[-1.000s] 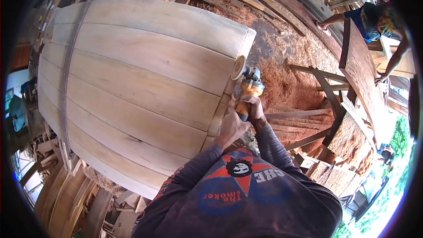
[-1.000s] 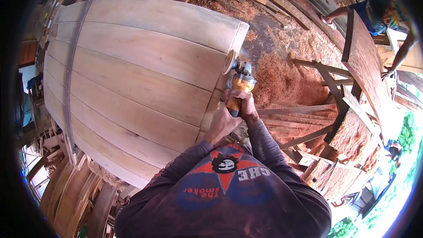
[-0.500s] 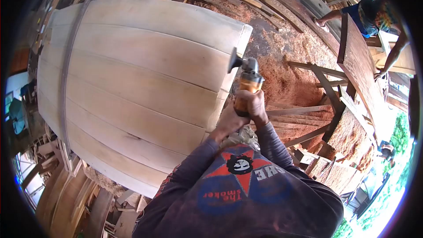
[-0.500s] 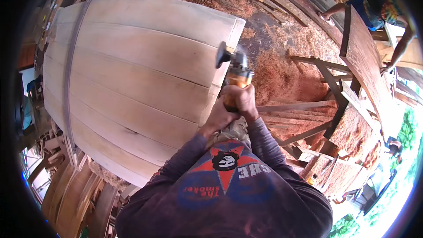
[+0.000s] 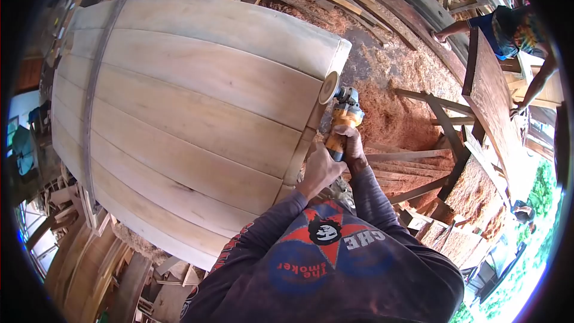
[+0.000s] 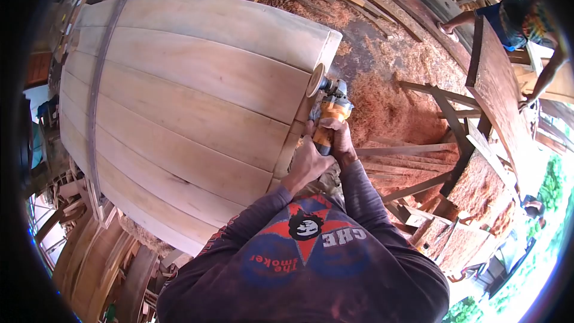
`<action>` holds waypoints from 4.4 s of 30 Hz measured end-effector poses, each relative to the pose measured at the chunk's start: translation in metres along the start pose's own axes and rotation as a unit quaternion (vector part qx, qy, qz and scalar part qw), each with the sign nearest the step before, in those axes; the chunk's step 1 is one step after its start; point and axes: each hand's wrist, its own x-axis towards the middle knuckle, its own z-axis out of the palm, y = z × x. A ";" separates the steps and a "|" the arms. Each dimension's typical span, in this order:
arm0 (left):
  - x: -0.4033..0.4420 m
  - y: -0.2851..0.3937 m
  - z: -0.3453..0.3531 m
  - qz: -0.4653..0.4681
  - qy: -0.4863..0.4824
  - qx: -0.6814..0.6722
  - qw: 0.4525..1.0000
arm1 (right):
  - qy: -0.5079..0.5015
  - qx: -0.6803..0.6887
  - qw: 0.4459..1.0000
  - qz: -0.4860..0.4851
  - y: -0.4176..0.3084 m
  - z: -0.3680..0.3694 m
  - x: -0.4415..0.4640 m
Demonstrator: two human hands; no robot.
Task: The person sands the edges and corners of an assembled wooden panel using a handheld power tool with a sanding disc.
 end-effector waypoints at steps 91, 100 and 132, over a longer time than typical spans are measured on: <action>-0.024 -0.014 0.004 -0.013 -0.067 0.004 0.998 | -0.002 -0.033 0.999 -0.032 0.020 -0.012 -0.016; -0.019 -0.024 0.015 0.032 0.025 0.029 0.999 | -0.030 0.032 0.999 -0.008 0.026 -0.010 -0.006; -0.034 -0.041 0.009 0.025 -0.005 -0.017 1.000 | -0.023 -0.006 1.000 -0.021 0.045 -0.014 -0.020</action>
